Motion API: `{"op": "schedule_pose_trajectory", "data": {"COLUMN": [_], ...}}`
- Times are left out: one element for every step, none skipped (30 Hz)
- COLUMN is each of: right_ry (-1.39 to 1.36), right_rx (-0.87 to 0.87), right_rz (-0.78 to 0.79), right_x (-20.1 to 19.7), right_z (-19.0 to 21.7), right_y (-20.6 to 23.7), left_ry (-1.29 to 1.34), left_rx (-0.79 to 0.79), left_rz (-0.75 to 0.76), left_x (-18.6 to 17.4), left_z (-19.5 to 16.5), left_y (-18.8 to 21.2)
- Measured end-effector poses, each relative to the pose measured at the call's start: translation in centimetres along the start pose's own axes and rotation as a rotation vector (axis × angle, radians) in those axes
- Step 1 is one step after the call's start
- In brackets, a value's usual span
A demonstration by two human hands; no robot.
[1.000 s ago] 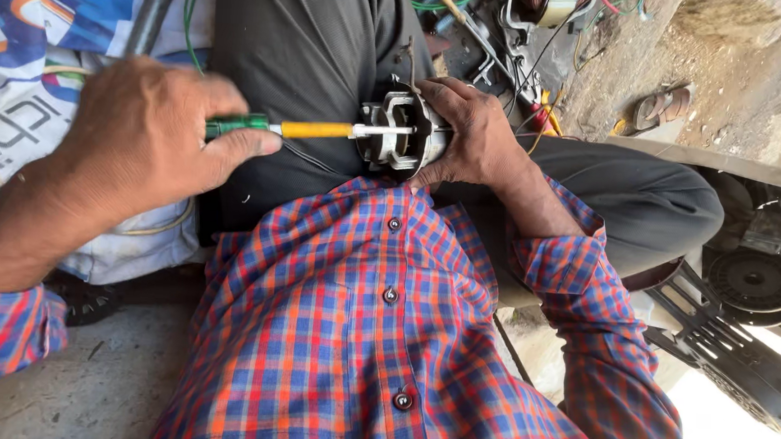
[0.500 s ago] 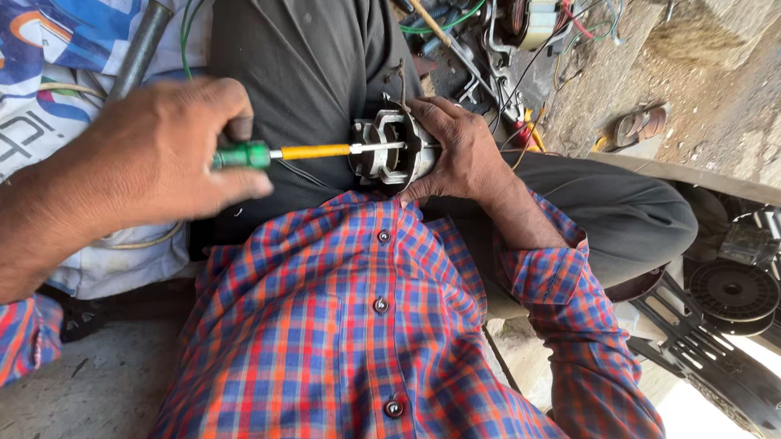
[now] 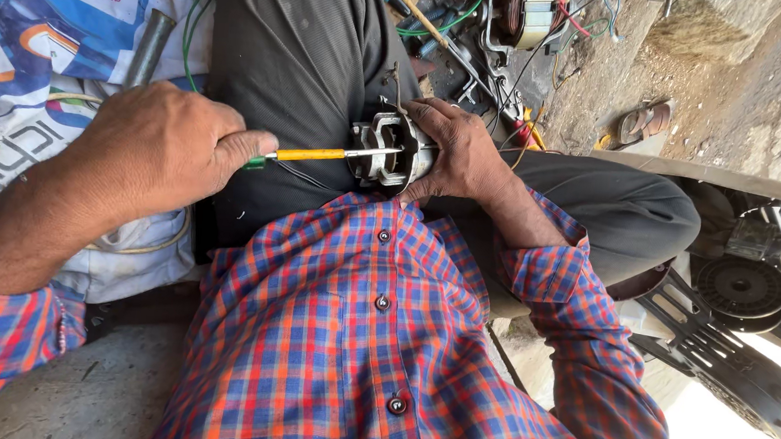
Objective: The person sits on the ground with an electric motor across their lap and uses a screwdriver to unscrew and pry the motor housing. They work the screwdriver around the housing, pull the housing apart, remove the armature, and continue unscrewing components from the motor end bell.
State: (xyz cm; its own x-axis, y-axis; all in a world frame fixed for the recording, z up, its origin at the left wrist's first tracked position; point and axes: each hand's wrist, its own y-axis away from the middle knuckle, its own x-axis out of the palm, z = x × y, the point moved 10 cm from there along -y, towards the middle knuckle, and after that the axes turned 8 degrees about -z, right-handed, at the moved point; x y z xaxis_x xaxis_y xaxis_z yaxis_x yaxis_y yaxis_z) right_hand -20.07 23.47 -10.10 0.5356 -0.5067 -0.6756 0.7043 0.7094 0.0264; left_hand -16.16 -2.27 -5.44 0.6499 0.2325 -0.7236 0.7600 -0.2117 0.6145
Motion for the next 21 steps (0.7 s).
{"op": "schedule_pose_trajectory", "data": {"right_ry": [-0.018, -0.011, -0.007, -0.006, -0.008, -0.006, -0.003, -0.005, -0.008, -0.014, 0.002, 0.019, 0.035, 0.025, 0.020, 0.017, 0.016, 0.016, 0.013, 0.008, 0.002], "right_rx": [-0.001, -0.007, -0.004, 0.000, 0.009, 0.015, 0.025, 0.026, 0.025, 0.017, 0.000, -0.011, -0.019, -0.004, 0.010, 0.026, 0.021, 0.016, 0.008, 0.014, 0.022], "right_rz": [0.004, 0.006, 0.005, 0.007, 0.010, 0.012, 0.010, 0.010, 0.013, 0.017, 0.015, 0.011, 0.008, 0.014, 0.016, 0.015, 0.015, 0.016, 0.018, 0.020, 0.021], "right_x": [0.1, 0.1, 0.1, 0.1, 0.2, 0.2, 0.2, 0.2, 0.2, 0.3, 0.3, 0.3, 0.3, 0.4, 0.4, 0.4, 0.4, 0.4, 0.4, 0.5, 0.5], "right_z": [0.0, 0.0, -0.1, -0.1, -0.3, -0.4, -0.5, -0.5, -0.6, -0.5, -0.4, -0.4, -0.3, -0.5, -0.7, -0.9, -0.9, -0.9, -0.8, -0.9, -0.9], "right_y": [0.0, 0.0, 0.0, 0.1, 0.1, 0.1, 0.2, 0.2, 0.2, 0.2, 0.1, 0.1, 0.1, 0.1, 0.1, 0.1, 0.1, 0.1, 0.1, 0.1, 0.0], "left_ry": [0.065, 0.130, 0.194, 0.168, 0.142, 0.115, 0.035, -0.044, -0.123, -0.081, -0.039, 0.005, -0.031, -0.068, -0.105, -0.140, -0.174, -0.207, -0.153, -0.100, -0.048], "left_rx": [0.137, 0.275, 0.416, 0.350, 0.279, 0.209, 0.196, 0.185, 0.169, 0.245, 0.320, 0.399, 0.327, 0.253, 0.181, 0.158, 0.133, 0.108, 0.179, 0.249, 0.322], "left_rz": [-0.158, -0.319, -0.474, -0.454, -0.439, -0.428, -0.381, -0.334, -0.286, -0.348, -0.413, -0.474, -0.422, -0.373, -0.328, -0.280, -0.230, -0.180, -0.235, -0.293, -0.350], "left_x": [-1.7, -3.4, -5.1, -4.9, -4.8, -4.7, -4.3, -3.7, -3.2, -4.1, -4.9, -5.8, -5.6, -5.3, -5.2, -4.7, -4.2, -3.8, -4.2, -4.8, -5.3], "left_z": [-1.3, -2.5, -3.5, -3.0, -2.3, -1.7, -1.8, -1.9, -2.0, -2.9, -3.7, -4.5, -4.0, -3.5, -2.9, -2.9, -2.9, -2.6, -3.5, -4.1, -4.7], "left_y": [0.0, 0.4, 1.3, 1.1, 0.9, 0.9, 0.8, 0.8, 0.8, 1.3, 1.7, 2.2, 1.8, 1.4, 1.1, 0.8, 0.6, 0.6, 0.7, 1.0, 1.3]}}
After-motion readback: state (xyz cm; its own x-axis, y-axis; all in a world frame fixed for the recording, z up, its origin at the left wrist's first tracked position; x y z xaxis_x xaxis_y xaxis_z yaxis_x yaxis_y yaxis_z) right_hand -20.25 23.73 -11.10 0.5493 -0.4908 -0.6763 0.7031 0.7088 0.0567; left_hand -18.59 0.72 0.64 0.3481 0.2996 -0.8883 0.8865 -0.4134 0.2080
